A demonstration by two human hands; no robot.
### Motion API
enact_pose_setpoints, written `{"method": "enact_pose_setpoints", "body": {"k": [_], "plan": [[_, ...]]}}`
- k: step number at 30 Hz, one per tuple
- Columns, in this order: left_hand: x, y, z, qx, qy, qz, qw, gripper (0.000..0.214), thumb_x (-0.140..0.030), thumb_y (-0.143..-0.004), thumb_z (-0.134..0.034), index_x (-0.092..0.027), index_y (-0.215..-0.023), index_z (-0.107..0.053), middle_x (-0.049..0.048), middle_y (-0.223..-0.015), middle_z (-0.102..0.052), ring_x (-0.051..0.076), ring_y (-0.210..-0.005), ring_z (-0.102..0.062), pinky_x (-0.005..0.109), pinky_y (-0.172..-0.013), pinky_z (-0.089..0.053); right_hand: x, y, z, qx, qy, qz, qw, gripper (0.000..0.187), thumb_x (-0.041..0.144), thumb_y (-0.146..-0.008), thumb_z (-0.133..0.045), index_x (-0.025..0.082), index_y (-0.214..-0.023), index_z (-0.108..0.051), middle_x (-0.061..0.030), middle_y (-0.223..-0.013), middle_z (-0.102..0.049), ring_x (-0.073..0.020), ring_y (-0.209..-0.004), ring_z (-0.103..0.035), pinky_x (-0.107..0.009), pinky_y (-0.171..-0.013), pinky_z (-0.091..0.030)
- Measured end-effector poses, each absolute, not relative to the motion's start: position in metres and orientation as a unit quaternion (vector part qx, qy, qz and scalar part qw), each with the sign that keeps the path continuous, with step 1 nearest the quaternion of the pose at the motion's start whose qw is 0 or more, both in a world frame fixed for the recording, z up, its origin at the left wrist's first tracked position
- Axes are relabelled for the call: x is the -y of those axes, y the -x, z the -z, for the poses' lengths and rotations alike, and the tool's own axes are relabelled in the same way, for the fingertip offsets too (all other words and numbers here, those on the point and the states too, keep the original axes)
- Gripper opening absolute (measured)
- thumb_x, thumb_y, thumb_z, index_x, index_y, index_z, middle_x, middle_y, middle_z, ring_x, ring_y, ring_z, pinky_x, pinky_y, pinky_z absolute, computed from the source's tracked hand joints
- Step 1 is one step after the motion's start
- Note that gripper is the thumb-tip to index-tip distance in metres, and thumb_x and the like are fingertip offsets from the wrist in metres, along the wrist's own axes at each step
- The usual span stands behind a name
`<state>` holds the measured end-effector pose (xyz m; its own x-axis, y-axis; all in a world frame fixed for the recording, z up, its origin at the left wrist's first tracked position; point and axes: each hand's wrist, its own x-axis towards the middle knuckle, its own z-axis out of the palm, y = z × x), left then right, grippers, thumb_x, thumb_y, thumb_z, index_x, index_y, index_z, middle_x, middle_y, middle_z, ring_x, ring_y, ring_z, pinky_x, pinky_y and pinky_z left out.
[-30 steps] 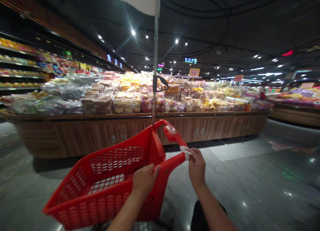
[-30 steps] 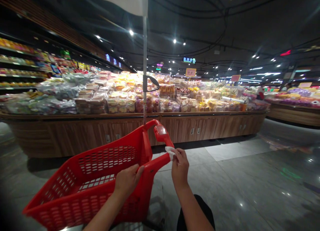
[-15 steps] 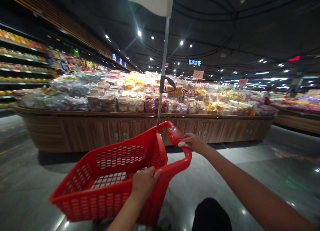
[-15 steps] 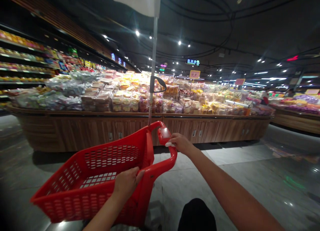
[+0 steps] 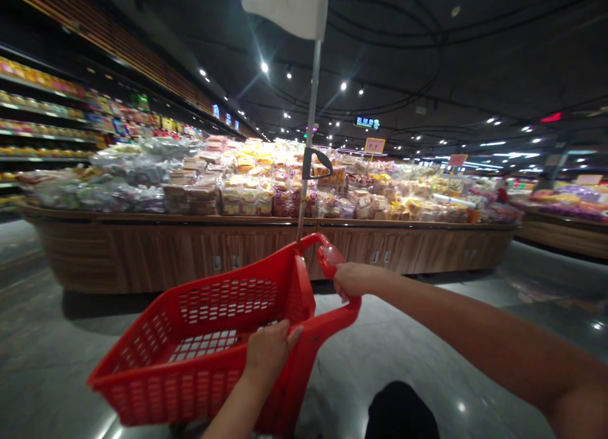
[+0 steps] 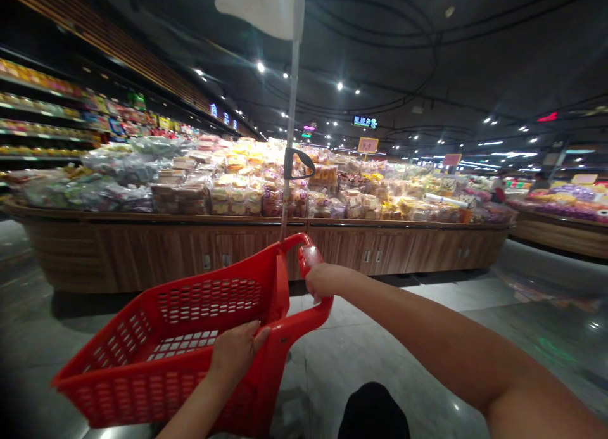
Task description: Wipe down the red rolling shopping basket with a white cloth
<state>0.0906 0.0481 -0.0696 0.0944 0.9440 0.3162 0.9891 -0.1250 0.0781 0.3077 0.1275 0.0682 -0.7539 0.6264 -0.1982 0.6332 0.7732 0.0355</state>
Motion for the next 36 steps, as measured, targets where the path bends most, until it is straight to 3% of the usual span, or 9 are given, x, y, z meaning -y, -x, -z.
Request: {"method": "enact_pose_setpoints", "body": {"k": [3,5,11,19,22,25,28,32,36], "plan": [[-0.049,-0.090,0.070,0.653,0.739,0.147,0.077,0.047,-0.049,-0.090,-0.025,-0.019,-0.080,-0.060,0.0067,-0.081,-0.070,0.023,-0.079,-0.066,0.028,-0.063,-0.041,-0.123,-0.316,-0.071,-0.938,-0.323,0.055,0.111,0.028,-0.001,-0.061,-0.061,0.018,-0.078,-0.074,0.0028,-0.063,-0.069,-0.0094,-0.052,-0.055,-0.018,-0.053,-0.039],[-0.050,-0.090,0.071,0.652,0.740,0.147,0.078,0.047,-0.049,-0.090,-0.025,-0.019,-0.079,-0.059,0.0068,-0.080,-0.069,0.022,-0.078,-0.066,0.028,-0.063,-0.041,-0.122,-0.319,-0.069,-0.939,-0.331,0.050,0.076,0.020,0.005,-0.066,-0.061,0.018,-0.075,-0.074,0.0021,-0.060,-0.068,-0.0100,-0.051,-0.055,-0.020,-0.053,-0.040],[-0.050,-0.090,0.070,0.649,0.742,0.147,0.084,0.045,-0.047,-0.090,-0.026,-0.019,-0.078,-0.059,0.0073,-0.077,-0.069,0.023,-0.076,-0.066,0.029,-0.062,-0.041,-0.122,-0.327,-0.052,-0.936,-0.341,-0.008,-0.087,0.022,0.008,-0.076,-0.052,0.018,-0.074,-0.071,-0.0040,-0.084,-0.070,-0.0157,-0.082,-0.059,-0.030,-0.085,-0.039],[-0.049,-0.084,0.072,0.637,0.749,0.151,0.098,0.045,-0.045,-0.091,-0.026,-0.019,-0.079,-0.060,0.0070,-0.079,-0.070,0.023,-0.075,-0.066,0.029,-0.060,-0.041,-0.058,-0.336,0.020,-0.705,-0.415,0.109,-0.565,0.039,0.004,-0.069,-0.040,0.022,-0.087,-0.070,-0.0037,-0.091,-0.063,-0.0170,-0.088,-0.058,-0.029,-0.080,-0.045],[-0.049,-0.080,0.075,0.632,0.752,0.152,0.105,0.045,-0.045,-0.091,-0.025,-0.019,-0.077,-0.059,0.0055,-0.077,-0.070,0.022,-0.073,-0.066,0.028,-0.058,-0.040,-0.028,-0.316,0.056,-0.600,-0.429,0.134,-0.661,0.032,0.010,-0.072,-0.044,0.022,-0.090,-0.068,-0.0045,-0.101,-0.057,-0.0180,-0.092,-0.056,-0.026,-0.074,-0.047],[-0.049,-0.076,0.077,0.625,0.757,0.154,0.113,0.044,-0.045,-0.091,-0.025,-0.020,-0.076,-0.059,0.0046,-0.078,-0.070,0.021,-0.074,-0.066,0.027,-0.059,-0.040,-0.025,-0.302,0.075,-0.518,-0.456,0.157,-0.707,0.029,0.016,-0.074,-0.044,0.021,-0.094,-0.065,-0.0056,-0.104,-0.056,-0.0166,-0.083,-0.057,-0.024,-0.062,-0.046],[-0.048,-0.073,0.078,0.618,0.762,0.154,0.119,0.045,-0.045,-0.091,-0.025,-0.020,-0.076,-0.058,0.0044,-0.077,-0.070,0.020,-0.074,-0.065,0.026,-0.059,-0.039,-0.051,-0.305,0.071,-0.459,-0.462,0.194,-0.733,0.028,0.019,-0.074,-0.044,0.018,-0.094,-0.062,-0.0064,-0.095,-0.061,-0.0181,-0.082,-0.057,-0.027,-0.066,-0.046],[-0.049,-0.072,0.079,0.615,0.763,0.159,0.120,0.044,-0.045,-0.091,-0.025,-0.020,-0.078,-0.059,0.0048,-0.079,-0.070,0.020,-0.075,-0.065,0.026,-0.060,-0.039,-0.086,-0.305,0.053,-0.360,-0.410,0.376,-0.749,0.024,0.026,-0.070,-0.053,0.017,-0.092,-0.057,-0.0008,-0.070,-0.062,-0.0149,-0.057,-0.056,-0.026,-0.053,-0.045],[-0.051,-0.072,0.079,0.617,0.760,0.170,0.111,0.044,-0.044,-0.090,-0.025,-0.021,-0.078,-0.060,0.0054,-0.078,-0.070,0.021,-0.074,-0.065,0.027,-0.059,-0.038,-0.070,-0.277,0.065,-0.291,-0.337,0.483,-0.754,0.017,0.036,-0.074,-0.054,0.020,-0.078,-0.053,0.0019,-0.062,-0.061,-0.0120,-0.048,-0.054,-0.023,-0.045,-0.042]]}}
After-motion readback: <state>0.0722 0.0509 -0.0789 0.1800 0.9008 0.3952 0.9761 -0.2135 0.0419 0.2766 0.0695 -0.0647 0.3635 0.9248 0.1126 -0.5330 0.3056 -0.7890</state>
